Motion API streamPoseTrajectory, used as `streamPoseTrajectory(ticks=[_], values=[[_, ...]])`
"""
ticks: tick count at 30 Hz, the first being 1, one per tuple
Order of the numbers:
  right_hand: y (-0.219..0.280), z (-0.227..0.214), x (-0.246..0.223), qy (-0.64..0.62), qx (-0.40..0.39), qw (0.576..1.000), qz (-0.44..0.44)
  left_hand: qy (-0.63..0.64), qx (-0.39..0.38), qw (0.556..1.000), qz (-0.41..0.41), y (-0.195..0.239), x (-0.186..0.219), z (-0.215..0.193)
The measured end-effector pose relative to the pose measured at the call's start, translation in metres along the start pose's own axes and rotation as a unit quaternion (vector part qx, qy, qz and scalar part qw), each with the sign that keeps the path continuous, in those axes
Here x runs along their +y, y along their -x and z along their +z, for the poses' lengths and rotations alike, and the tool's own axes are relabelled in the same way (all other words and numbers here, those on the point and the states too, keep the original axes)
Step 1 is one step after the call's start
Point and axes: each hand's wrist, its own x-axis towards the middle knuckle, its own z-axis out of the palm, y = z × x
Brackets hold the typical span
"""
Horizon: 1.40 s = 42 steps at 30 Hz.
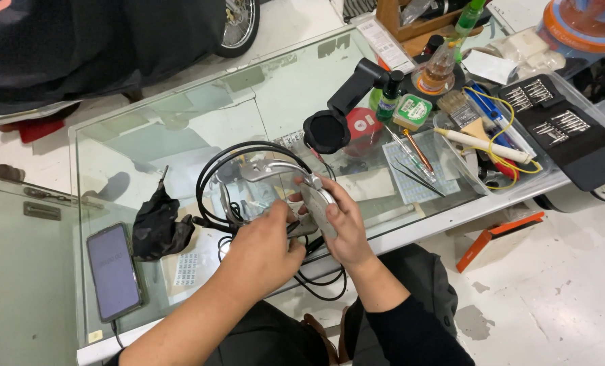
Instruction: The person uses a small screwdriver to remove screws from the earcup of a pair of over-ear headphones. They then use a pointed tool to probe the speaker grille area and manipulate internal components. The person switches between tools and continues to work on the headphone unit throughout the clip.
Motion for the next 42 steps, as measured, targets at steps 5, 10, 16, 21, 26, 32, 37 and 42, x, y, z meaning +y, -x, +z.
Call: streamPoseTrajectory(ticks=[5, 10, 16, 21, 26, 32, 37, 42], values=[[-0.002, -0.01, 0.006, -0.028, 0.016, 0.999, 0.019, -0.346, 0.311, 0.835, 0.295, -0.011, -0.037, 0.04], [-0.003, -0.015, 0.011, -0.031, 0.025, 0.999, 0.02, -0.459, 0.35, 0.741, 0.342, -0.018, -0.041, 0.043], [-0.003, -0.012, 0.003, -0.023, 0.013, 1.0, -0.003, -0.053, 0.144, 0.981, 0.122, -0.031, -0.026, 0.031], [-0.001, -0.012, 0.002, -0.032, 0.003, 0.999, -0.004, 0.227, 0.02, 0.967, -0.114, -0.021, -0.006, 0.01], [-0.001, -0.016, 0.01, -0.037, 0.016, 0.999, 0.008, 0.086, 0.05, 0.994, -0.034, -0.021, -0.006, 0.005], [-0.003, -0.022, 0.018, -0.08, 0.022, 0.996, 0.038, -0.139, 0.21, 0.958, 0.14, -0.002, -0.014, 0.023], [-0.001, -0.032, 0.026, -0.136, 0.053, 0.985, 0.089, -0.197, 0.355, 0.9, 0.16, 0.018, -0.009, 0.034], [0.0, -0.006, -0.01, -0.241, 0.02, 0.957, 0.162, -0.333, 0.439, 0.826, 0.116, 0.043, 0.011, 0.043]])
